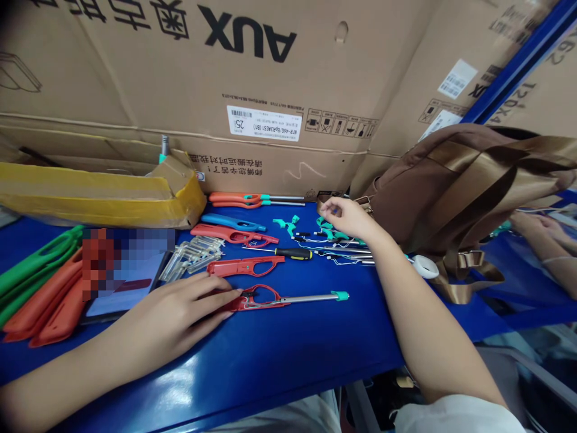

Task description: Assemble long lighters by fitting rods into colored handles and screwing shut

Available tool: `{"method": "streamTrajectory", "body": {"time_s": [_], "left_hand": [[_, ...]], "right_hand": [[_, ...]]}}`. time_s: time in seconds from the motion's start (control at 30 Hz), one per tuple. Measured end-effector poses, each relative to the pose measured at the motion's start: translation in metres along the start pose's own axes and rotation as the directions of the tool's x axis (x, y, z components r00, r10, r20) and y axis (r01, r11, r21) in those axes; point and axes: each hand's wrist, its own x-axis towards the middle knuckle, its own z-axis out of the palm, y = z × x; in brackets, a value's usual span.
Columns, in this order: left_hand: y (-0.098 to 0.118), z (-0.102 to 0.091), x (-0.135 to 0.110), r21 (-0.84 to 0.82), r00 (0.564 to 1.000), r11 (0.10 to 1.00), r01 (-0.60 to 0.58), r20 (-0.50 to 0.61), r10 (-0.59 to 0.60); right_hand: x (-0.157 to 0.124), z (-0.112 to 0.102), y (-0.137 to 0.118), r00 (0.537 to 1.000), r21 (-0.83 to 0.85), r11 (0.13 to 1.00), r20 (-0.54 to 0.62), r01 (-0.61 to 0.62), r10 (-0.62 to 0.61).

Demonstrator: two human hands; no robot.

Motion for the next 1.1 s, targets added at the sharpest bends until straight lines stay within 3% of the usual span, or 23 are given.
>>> {"method": "streamTrajectory", "body": {"time_s": [0.23,0.53,0.83,1.0,1.1], "left_hand": [[0.0,0.0,-0.002,0.01,1.0,1.0,0.003,0.008,-0.003],[0.0,-0.001,-0.001,0.015,1.0,1.0,0.005,0.025,-0.005],[0.0,0.0,-0.002,0.01,1.0,1.0,-0.001,0.008,0.001],[0.0,-0.001,-0.001,0.011,1.0,1.0,0.001,0.018,-0.001],[0.0,-0.001,-0.001,0.004,1.0,1.0,0.003,0.017,-0.003]], "right_hand": [[0.007,0.009,0.02,0.988,-0.057,0.995,0.123,-0.087,0.093],[0.0,0.007,-0.016,0.998,0.006,0.998,0.021,-0.058,0.058],[-0.01,-0.008,-0.019,0.974,-0.269,0.948,0.103,-0.169,0.203],[-0.012,-0.004,-0.027,0.948,-0.267,0.95,0.224,-0.162,0.225],[-0.012,-0.006,-0.025,0.946,-0.242,0.954,0.225,-0.176,0.232]]}}
